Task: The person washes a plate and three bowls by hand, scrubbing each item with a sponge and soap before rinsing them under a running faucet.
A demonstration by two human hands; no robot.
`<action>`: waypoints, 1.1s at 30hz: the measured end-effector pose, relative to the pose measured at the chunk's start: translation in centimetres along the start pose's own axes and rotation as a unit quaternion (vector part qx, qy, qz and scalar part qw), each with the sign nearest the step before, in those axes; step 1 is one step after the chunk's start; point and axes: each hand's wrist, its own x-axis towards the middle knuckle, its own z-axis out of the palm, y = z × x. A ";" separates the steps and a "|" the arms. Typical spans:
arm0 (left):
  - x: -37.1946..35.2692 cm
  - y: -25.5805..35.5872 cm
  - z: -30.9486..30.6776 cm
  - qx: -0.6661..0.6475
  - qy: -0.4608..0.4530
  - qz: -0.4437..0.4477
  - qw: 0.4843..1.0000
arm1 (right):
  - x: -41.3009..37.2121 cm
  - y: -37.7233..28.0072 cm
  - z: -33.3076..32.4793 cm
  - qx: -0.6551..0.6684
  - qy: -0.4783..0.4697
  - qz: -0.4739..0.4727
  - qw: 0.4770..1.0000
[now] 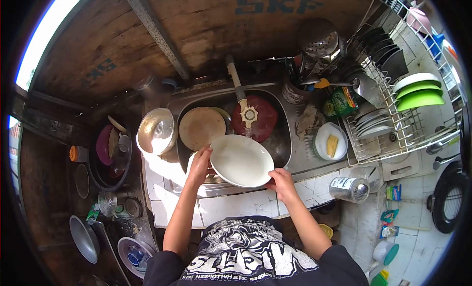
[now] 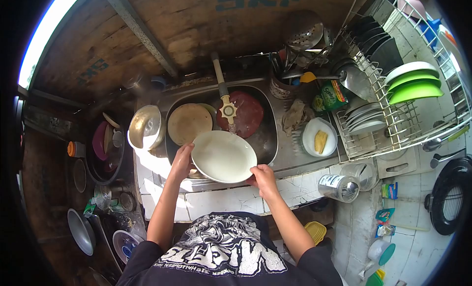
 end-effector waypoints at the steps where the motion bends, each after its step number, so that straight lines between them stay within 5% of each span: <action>1: 0.2 -0.3 -0.1 0.022 0.004 0.006 1.000 | 0.2 -0.3 0.0 0.015 0.001 -0.009 1.000; 9: 2.6 -1.4 1.5 0.006 -0.013 -0.009 1.000 | 1.1 -1.5 -1.1 -0.032 0.025 -0.078 0.996; 16: 8.4 -3.5 2.6 0.121 0.008 0.064 0.991 | 6.6 -2.6 -1.8 -0.052 0.073 -0.151 0.984; 19: 8.5 -2.9 4.8 0.097 0.029 0.093 0.990 | 7.5 -4.7 0.0 -0.480 0.194 -0.235 0.823; 20: 9.0 -3.5 5.3 0.058 0.035 0.091 0.994 | 10.0 -2.4 0.2 -0.521 0.282 -0.454 0.666; 23: 10.3 -5.0 7.0 0.050 0.073 0.114 0.990 | 11.7 -2.9 3.6 -0.682 0.241 -0.397 0.565; 25: 10.6 -4.9 7.8 0.091 0.102 0.126 0.983 | 13.5 -2.1 5.6 -0.574 0.190 -0.469 0.644; 26: 10.6 -4.6 7.8 0.013 0.096 0.094 0.991 | 14.4 -1.9 6.1 -0.514 0.161 -0.503 0.676; 30: 11.5 -5.0 5.6 0.006 0.103 0.182 0.978 | 10.9 -3.9 4.5 -0.735 -0.086 -0.478 0.474; 33: 9.8 -3.6 4.4 0.067 0.153 0.171 0.971 | 11.6 -4.7 0.3 -0.687 -0.214 -0.492 0.491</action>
